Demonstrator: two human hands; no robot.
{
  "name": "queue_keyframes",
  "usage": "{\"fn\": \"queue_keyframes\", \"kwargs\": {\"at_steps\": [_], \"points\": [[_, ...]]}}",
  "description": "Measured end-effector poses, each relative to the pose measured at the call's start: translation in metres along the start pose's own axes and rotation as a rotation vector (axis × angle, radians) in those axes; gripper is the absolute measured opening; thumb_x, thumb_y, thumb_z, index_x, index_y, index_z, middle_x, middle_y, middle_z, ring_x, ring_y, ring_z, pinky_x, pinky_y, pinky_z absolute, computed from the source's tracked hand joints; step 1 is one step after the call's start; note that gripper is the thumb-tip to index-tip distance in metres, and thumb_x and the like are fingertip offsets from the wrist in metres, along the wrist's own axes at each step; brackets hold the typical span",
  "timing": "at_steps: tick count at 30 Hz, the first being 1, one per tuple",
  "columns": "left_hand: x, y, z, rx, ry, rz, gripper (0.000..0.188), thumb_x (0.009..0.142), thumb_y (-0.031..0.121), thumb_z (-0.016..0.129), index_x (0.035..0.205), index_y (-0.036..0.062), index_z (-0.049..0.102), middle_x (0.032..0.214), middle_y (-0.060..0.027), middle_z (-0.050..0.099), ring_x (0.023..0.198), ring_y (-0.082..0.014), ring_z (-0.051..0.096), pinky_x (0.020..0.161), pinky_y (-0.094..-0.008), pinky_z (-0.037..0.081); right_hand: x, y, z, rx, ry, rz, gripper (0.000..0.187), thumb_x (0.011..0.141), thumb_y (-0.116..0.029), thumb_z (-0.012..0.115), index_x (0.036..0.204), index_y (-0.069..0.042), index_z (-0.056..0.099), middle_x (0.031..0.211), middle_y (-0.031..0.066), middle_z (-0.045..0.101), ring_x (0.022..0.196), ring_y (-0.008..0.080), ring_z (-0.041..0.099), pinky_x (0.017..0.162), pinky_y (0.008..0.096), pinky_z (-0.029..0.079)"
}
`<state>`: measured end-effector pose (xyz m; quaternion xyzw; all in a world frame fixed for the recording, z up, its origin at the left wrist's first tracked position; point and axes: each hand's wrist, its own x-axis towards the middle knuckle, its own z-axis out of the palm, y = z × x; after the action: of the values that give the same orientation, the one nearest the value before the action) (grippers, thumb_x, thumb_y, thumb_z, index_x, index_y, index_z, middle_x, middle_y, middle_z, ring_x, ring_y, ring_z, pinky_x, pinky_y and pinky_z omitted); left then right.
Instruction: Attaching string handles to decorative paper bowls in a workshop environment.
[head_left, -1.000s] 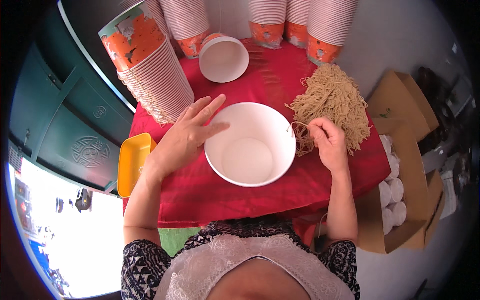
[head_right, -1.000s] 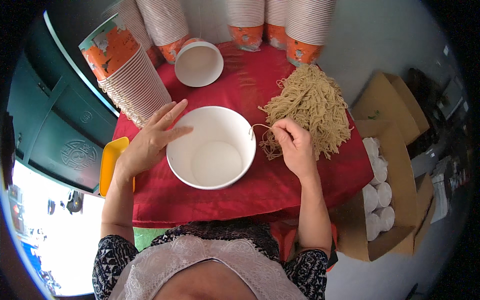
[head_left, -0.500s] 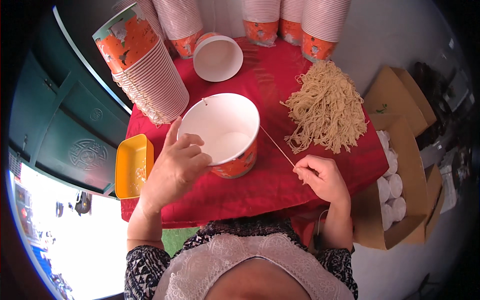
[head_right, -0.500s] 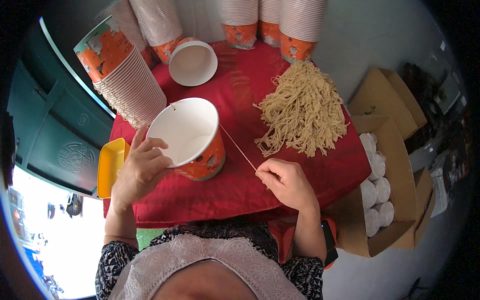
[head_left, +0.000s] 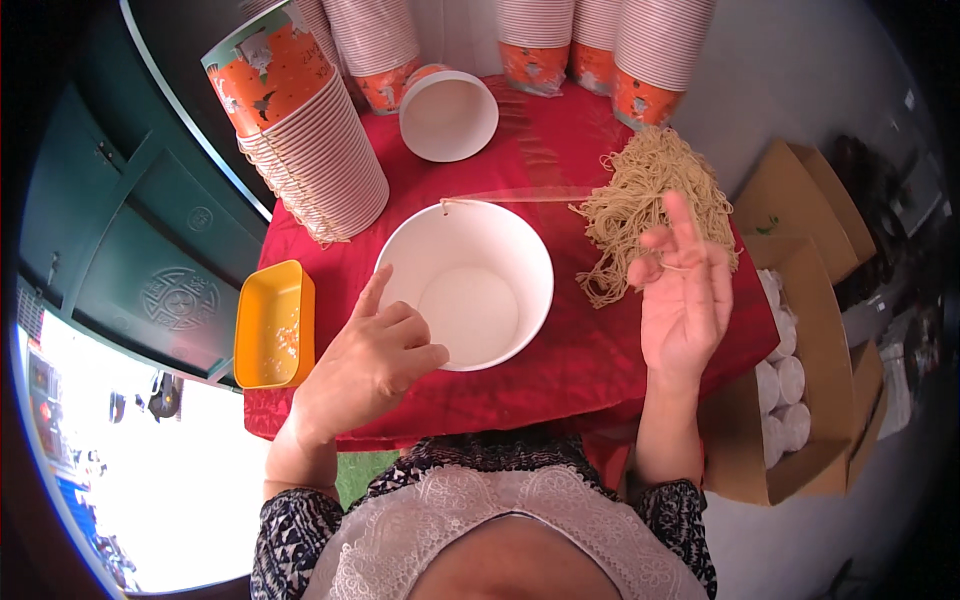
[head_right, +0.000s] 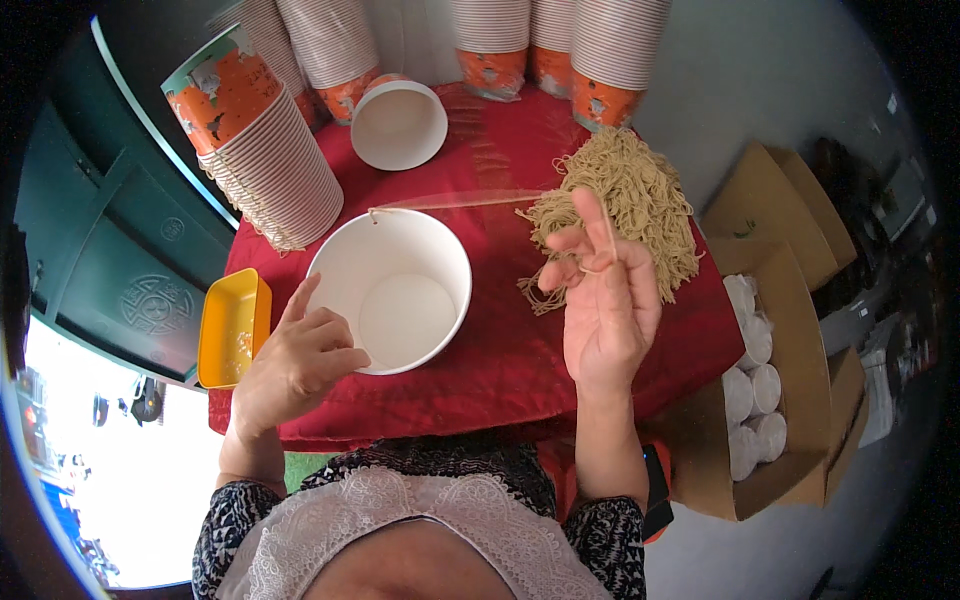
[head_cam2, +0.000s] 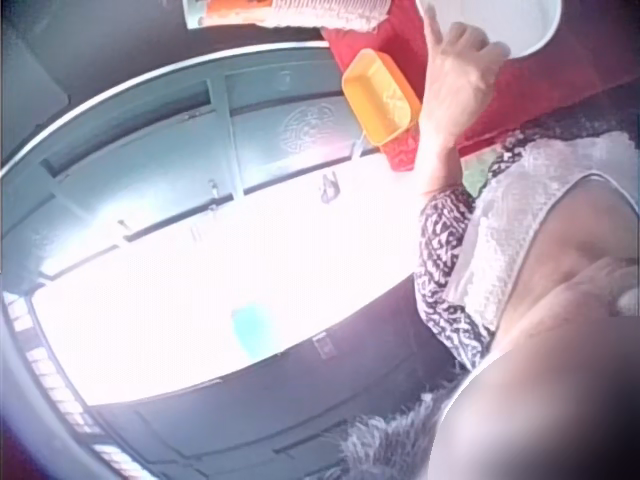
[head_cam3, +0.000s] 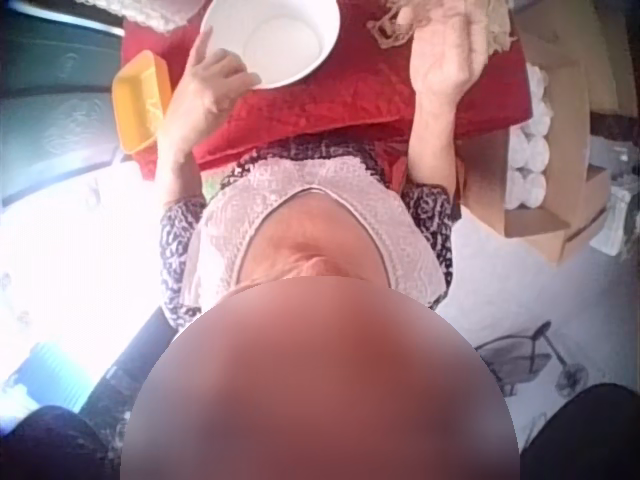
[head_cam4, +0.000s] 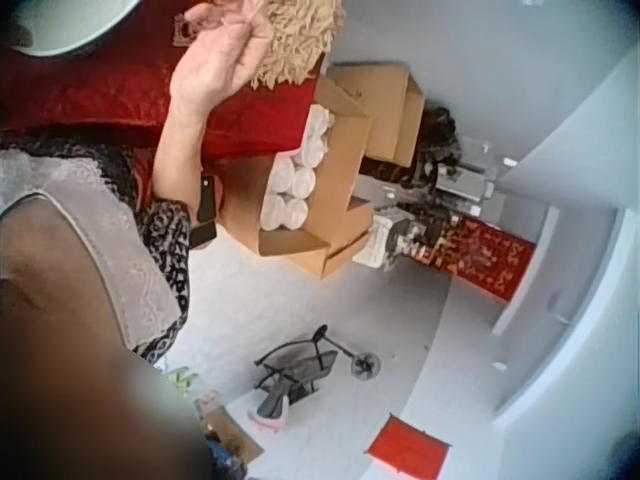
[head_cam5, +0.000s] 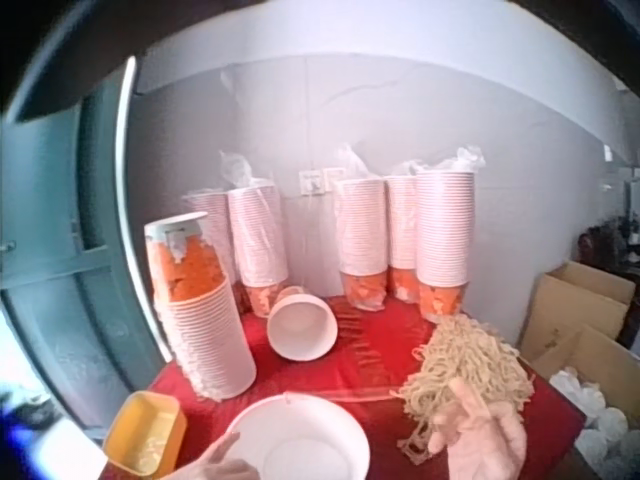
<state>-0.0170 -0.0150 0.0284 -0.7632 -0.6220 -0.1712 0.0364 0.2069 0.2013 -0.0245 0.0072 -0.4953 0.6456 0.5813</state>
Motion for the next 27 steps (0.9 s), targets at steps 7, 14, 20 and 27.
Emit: {"fn": "queue_keyframes", "kwargs": {"at_steps": [7, 14, 20, 27], "points": [[0.011, 0.011, 0.016, 0.041, 0.1, -0.02, 0.021, 0.075, 0.0, 0.075, 0.092, 0.0093, 0.069, 0.073, -0.0043, 0.057, 0.078, -0.0224, 0.064, 0.112, -0.0582, 0.039, -0.008, -0.001, 0.027, 0.161, -0.176, 0.025, 0.021, 0.107, -0.022, 0.046, 0.11, -0.003, 0.055, 0.144, 0.0345, 0.047, 0.113, 0.0327, 0.063, 0.086, 0.0413, 0.058], [0.024, 0.028, 0.033, 0.086, 0.22, -0.11, 0.034, 0.075, 0.007, 0.075, 0.107, 0.004, 0.063, 0.096, -0.01, 0.059, 0.104, -0.0302, 0.059, 0.109, -0.061, 0.036, -0.034, 0.026, 0.025, 0.675, -0.059, 0.46, 0.026, 0.107, -0.021, 0.043, 0.113, -0.003, 0.061, 0.14, 0.0265, 0.054, 0.12, 0.0317, 0.061, 0.088, 0.0428, 0.059], [0.026, 0.041, 0.052, 0.009, 0.491, -0.019, 0.041, 0.064, 0.006, 0.082, 0.103, 0.0072, 0.068, 0.117, -0.0122, 0.056, 0.124, -0.0428, 0.046, 0.111, -0.069, 0.027, -0.043, 0.031, 0.033, 0.986, 0.046, 0.582, 0.028, 0.109, -0.021, 0.039, 0.105, -0.002, 0.06, 0.112, 0.0209, 0.062, 0.085, 0.0227, 0.061, 0.062, 0.0328, 0.059], [0.034, 0.051, 0.064, 0.07, 0.456, -0.096, 0.037, 0.063, 0.013, 0.084, 0.097, 0.0081, 0.07, 0.123, -0.0088, 0.056, 0.136, -0.0443, 0.035, 0.113, -0.0718, 0.018, -0.044, 0.031, 0.036, 1.273, -0.055, 0.624, 0.025, 0.108, -0.015, 0.033, 0.102, 0.003, 0.048, 0.093, 0.0186, 0.053, 0.065, 0.022, 0.054, 0.035, 0.0279, 0.043]]}}
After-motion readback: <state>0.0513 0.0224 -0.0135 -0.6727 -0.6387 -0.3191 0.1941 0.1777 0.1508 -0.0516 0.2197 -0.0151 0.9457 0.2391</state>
